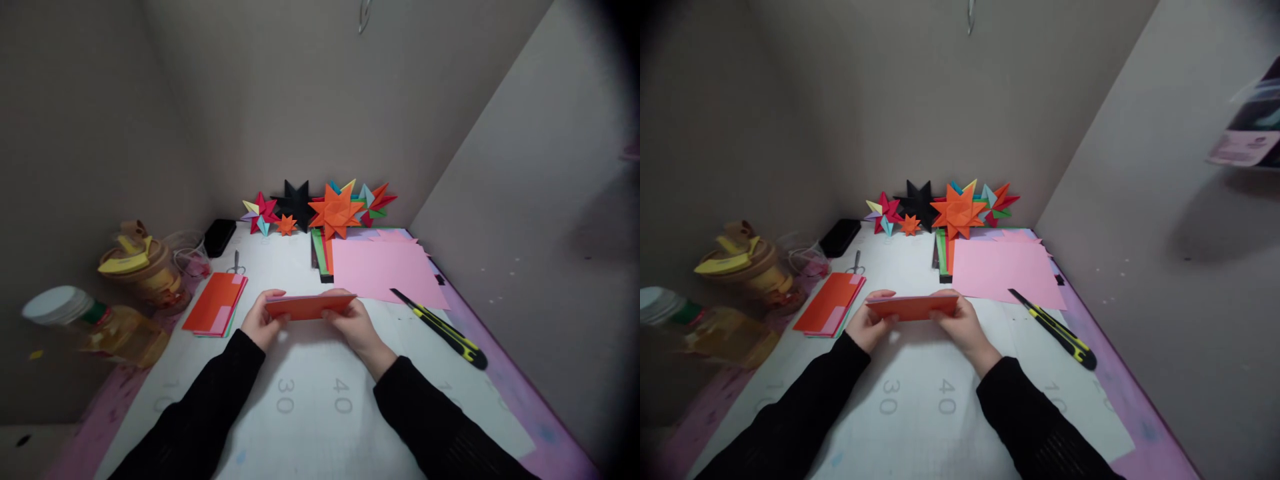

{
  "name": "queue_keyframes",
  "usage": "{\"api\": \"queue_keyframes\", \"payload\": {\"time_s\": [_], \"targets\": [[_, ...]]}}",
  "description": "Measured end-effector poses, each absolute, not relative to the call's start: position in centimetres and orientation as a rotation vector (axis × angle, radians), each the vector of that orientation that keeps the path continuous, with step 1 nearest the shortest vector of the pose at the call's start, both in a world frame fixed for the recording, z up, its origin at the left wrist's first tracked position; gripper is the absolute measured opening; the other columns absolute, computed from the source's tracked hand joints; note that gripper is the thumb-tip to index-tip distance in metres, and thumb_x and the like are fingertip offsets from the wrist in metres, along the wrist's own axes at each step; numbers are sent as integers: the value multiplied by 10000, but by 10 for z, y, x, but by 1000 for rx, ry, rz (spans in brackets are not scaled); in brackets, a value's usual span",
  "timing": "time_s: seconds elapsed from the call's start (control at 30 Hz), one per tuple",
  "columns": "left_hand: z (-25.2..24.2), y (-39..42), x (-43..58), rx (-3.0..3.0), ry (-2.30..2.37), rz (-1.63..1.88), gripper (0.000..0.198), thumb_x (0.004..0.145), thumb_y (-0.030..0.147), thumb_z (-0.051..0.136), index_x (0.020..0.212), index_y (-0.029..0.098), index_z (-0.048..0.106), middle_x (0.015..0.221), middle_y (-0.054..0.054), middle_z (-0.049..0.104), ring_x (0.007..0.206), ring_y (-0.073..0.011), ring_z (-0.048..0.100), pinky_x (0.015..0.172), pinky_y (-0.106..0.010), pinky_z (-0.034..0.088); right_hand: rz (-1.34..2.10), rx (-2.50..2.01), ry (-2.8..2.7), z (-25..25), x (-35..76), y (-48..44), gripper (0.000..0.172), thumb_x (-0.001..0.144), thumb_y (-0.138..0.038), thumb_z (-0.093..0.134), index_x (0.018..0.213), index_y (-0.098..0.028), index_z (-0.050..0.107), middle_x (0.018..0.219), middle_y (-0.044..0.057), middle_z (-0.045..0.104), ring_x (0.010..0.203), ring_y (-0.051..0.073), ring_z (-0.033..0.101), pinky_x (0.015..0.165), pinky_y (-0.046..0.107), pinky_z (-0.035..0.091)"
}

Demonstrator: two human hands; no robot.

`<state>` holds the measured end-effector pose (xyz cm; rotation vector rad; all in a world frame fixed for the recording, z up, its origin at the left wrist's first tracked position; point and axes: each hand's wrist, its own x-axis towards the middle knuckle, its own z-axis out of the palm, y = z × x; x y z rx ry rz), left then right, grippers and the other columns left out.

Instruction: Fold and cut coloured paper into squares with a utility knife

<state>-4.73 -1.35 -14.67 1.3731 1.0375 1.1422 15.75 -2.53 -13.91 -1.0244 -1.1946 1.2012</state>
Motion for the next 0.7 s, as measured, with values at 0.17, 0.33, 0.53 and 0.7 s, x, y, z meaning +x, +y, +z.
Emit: {"api": "queue_keyframes", "payload": {"time_s": [0.17,0.33,0.53,0.7], "targets": [[-147,-9,-47,1510,1095,979,275,711,197,609,971,156,530,845,-26,622,766,-168,600,707,-291,468,1258,-1025,-1267,-139,161,-22,233,663,-295,726,866,-214,648,823,24,648,777,193,590,736,320,469],[-151,-6,-49,1494,1097,1084,232,750,258,574,953,149,546,843,-35,626,797,-186,603,731,-306,472,1214,-1038,-1210,-144,163,-17,203,669,-306,714,837,-209,654,846,26,659,801,197,587,746,318,457],[-159,-3,-45,1453,1094,1103,361,795,344,547,1073,116,567,1095,-126,652,1046,-257,589,933,-390,427,1231,-1015,-1121,-148,159,-16,221,744,-342,651,915,-202,652,924,53,690,880,225,614,830,367,459],[-157,-2,-44,1357,1065,1137,401,775,370,575,1078,109,555,1091,-133,663,1041,-269,603,927,-407,445,1189,-1056,-1122,-151,158,-16,216,744,-357,648,893,-201,657,937,54,696,903,231,616,854,382,456]]}}
